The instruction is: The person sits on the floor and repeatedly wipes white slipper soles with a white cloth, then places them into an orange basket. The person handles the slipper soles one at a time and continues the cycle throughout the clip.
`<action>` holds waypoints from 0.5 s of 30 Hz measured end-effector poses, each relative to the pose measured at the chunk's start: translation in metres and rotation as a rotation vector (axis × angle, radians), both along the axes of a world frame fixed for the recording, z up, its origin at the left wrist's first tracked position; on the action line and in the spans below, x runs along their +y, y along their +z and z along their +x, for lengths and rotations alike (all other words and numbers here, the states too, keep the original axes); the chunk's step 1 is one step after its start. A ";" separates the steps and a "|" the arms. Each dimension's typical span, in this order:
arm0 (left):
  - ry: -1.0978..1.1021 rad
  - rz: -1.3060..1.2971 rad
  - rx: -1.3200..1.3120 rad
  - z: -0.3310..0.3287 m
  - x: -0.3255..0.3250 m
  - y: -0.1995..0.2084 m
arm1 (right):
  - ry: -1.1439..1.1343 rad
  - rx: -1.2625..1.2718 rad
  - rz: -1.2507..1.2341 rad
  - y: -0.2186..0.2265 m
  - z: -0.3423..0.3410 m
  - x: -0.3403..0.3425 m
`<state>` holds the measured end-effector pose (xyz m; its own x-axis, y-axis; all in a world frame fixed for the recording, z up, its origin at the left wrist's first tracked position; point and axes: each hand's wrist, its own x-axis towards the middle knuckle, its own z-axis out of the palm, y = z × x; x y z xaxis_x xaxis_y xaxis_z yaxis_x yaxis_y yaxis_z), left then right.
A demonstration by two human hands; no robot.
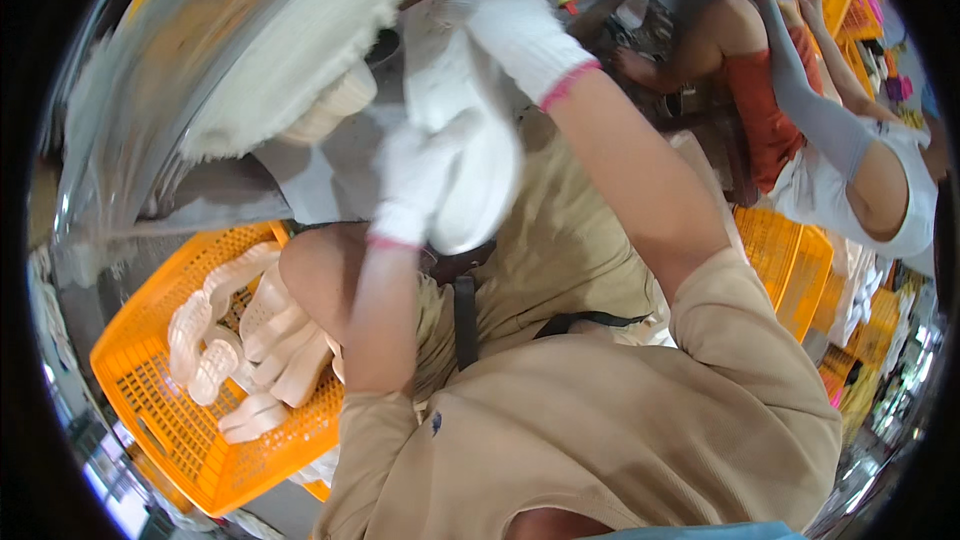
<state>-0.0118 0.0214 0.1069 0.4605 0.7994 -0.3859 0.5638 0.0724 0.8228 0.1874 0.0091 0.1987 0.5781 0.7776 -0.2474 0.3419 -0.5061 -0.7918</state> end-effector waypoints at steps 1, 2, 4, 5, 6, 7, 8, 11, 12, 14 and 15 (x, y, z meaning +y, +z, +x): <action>-0.033 0.153 0.167 0.016 -0.003 -0.006 | 0.022 0.057 0.052 0.003 -0.003 -0.008; 0.134 0.099 -0.195 0.037 0.003 -0.012 | 0.118 -0.118 0.098 0.005 -0.007 -0.023; 0.181 -0.067 -0.550 0.064 0.020 -0.017 | 0.348 -0.654 0.284 0.015 -0.022 -0.066; 0.180 -0.139 -0.565 0.071 0.020 -0.017 | 0.470 -0.884 0.291 0.015 -0.026 -0.078; 0.198 -0.402 -0.697 0.073 0.023 -0.015 | 0.551 -1.073 0.397 0.015 -0.030 -0.090; 0.249 -0.559 -0.905 0.070 0.020 -0.012 | 0.633 -1.133 0.401 0.006 -0.026 -0.094; 0.033 -0.643 -0.770 0.060 0.020 -0.010 | 0.702 -1.187 0.395 -0.003 -0.024 -0.099; 0.177 -0.868 -1.196 0.021 -0.011 -0.007 | 0.822 -1.122 0.031 -0.012 -0.054 -0.117; 0.283 -0.876 -1.243 0.006 -0.016 -0.008 | 0.770 -0.948 0.279 -0.016 -0.071 -0.125; 0.375 -0.995 -1.354 -0.012 -0.017 -0.011 | 0.777 -0.812 0.401 -0.024 -0.106 -0.134; 0.407 -0.964 -1.358 -0.015 -0.009 -0.015 | 0.704 -0.793 0.524 -0.031 -0.115 -0.128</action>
